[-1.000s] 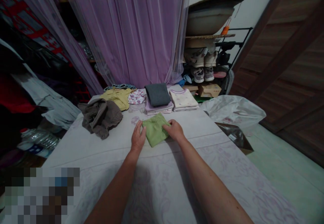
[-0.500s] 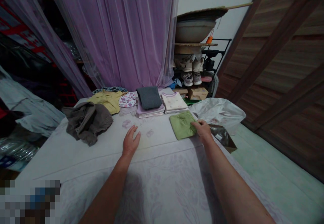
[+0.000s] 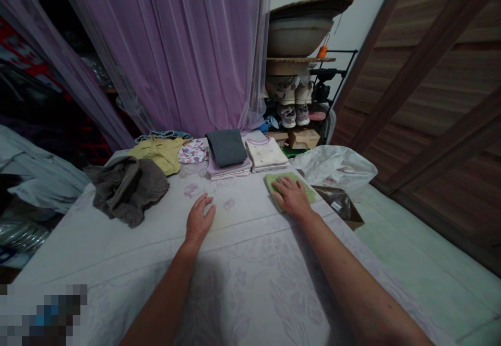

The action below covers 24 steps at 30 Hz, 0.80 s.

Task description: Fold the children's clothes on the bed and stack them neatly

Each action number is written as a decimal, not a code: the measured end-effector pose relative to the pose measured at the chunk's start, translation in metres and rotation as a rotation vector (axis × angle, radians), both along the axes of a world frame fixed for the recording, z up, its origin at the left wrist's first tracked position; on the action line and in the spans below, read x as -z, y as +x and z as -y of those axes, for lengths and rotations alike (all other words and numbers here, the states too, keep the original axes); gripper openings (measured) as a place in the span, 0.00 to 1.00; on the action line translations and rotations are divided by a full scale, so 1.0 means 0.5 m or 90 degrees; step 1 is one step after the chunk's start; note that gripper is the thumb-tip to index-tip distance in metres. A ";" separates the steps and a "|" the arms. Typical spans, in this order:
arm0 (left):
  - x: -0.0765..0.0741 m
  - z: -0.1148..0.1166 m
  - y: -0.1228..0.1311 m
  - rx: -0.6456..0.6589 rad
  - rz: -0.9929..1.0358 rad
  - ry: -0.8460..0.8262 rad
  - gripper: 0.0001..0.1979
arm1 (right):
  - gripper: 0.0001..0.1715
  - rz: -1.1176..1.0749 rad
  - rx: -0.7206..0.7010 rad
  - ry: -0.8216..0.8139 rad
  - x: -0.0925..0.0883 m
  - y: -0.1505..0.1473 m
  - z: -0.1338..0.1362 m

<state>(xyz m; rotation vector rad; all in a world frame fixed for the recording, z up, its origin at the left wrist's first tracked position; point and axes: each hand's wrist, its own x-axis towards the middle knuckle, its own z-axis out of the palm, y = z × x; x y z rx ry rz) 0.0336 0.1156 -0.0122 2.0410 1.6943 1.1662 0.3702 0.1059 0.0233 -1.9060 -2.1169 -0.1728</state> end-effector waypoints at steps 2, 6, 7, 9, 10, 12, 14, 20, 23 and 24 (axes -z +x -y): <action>-0.001 0.001 0.001 0.002 -0.003 0.001 0.16 | 0.27 0.030 -0.030 -0.065 0.003 -0.015 -0.011; -0.002 0.002 0.001 0.016 -0.018 -0.004 0.15 | 0.29 0.045 -0.049 -0.100 0.012 -0.015 -0.027; -0.002 0.002 0.001 0.020 -0.023 -0.006 0.15 | 0.29 0.044 -0.053 -0.102 0.013 -0.013 -0.028; -0.003 0.002 0.001 0.026 -0.032 -0.009 0.14 | 0.28 0.042 -0.061 -0.104 0.013 -0.009 -0.030; -0.003 0.002 0.001 0.028 -0.035 -0.011 0.14 | 0.28 0.041 -0.061 -0.104 0.013 -0.008 -0.031; -0.003 0.002 0.003 0.028 -0.041 -0.012 0.14 | 0.28 0.040 -0.055 -0.105 0.010 -0.007 -0.032; -0.002 0.002 0.004 0.028 -0.044 -0.010 0.13 | 0.28 0.040 -0.055 -0.109 0.006 -0.008 -0.031; 0.000 0.001 0.007 0.034 -0.059 -0.009 0.12 | 0.30 0.052 -0.001 -0.082 0.008 -0.014 -0.019; -0.002 0.001 0.008 0.038 -0.075 -0.013 0.12 | 0.30 0.061 0.017 -0.116 0.004 -0.015 -0.023; -0.003 0.000 0.008 0.040 -0.081 -0.014 0.11 | 0.30 0.060 0.014 -0.135 -0.001 -0.016 -0.026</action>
